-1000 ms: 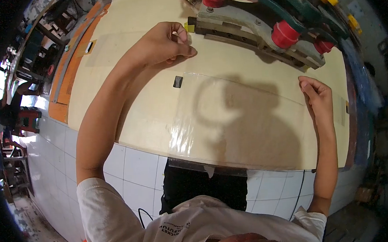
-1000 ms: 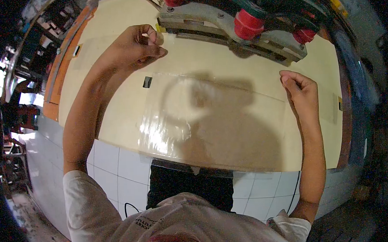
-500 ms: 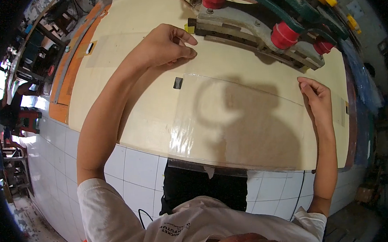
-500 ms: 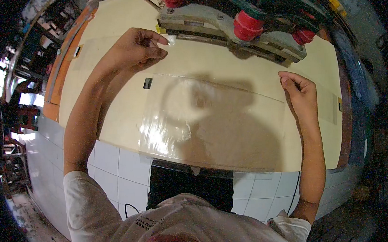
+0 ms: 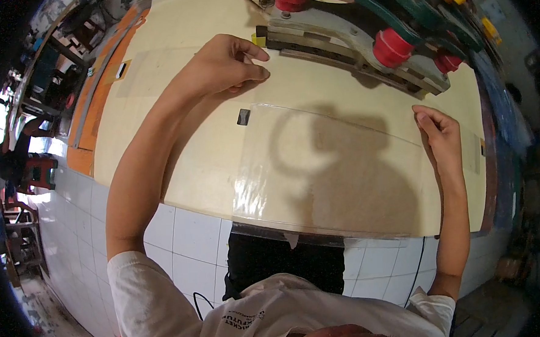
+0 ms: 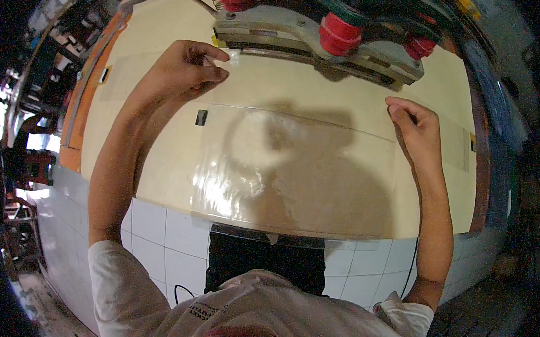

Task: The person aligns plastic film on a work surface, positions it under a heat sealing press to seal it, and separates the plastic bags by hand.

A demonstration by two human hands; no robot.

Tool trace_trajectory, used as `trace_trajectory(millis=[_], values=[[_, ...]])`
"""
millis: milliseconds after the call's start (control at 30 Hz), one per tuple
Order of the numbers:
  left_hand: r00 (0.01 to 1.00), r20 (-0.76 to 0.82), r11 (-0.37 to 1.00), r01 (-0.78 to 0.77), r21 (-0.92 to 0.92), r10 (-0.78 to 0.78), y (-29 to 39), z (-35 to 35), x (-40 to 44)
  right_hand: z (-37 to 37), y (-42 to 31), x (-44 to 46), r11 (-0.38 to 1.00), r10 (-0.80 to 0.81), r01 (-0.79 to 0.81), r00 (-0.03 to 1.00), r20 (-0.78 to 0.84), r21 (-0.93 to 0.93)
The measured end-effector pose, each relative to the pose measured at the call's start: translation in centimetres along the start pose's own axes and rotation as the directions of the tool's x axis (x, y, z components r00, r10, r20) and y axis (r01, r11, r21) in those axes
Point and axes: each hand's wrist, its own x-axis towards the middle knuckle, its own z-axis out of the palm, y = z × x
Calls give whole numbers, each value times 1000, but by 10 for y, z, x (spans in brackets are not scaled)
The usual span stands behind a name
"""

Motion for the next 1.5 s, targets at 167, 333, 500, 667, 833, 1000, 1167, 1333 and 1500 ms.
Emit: trace_trajectory(millis=[167, 333, 500, 667, 833, 1000, 1167, 1333, 1500], values=[[999, -23, 994, 35, -100, -38, 11, 5, -7, 2, -5, -3, 999, -32, 31, 999, -39, -35], [1000, 14, 999, 14, -47, -14, 7, 3, -2, 2, -5, -3, 1000, 31, -31, 1000, -7, -7], [999, -24, 993, 36, -113, -39, 3, 5, -3, 0, -2, -2, 1000, 23, -23, 1000, 4, -12], [999, -9, 998, 33, -51, -33, 3, 3, 0, 1, -8, -4, 1000, 8, -8, 1000, 2, -11], [1000, -16, 999, 11, 44, -11, 8, 2, -3, 0, -3, -2, 999, 35, -35, 999, 5, -12], [1000, -14, 1000, 12, 26, -11, 6, 2, -2, 2, -4, -3, 999, 17, -17, 1000, -7, -32], [1000, -3, 1000, 3, -7, -3, 4, 1, -1, 1, -7, -3, 999, 37, -37, 999, -2, -38], [999, 8, 995, 34, -93, -34, 8, 1, -2, 1, -5, -2, 999, 20, -20, 1000, -2, -48], [1000, -10, 997, 16, -71, -16, 4, 1, 0, 1, -6, -3, 999, 8, -8, 1000, -1, -54]])
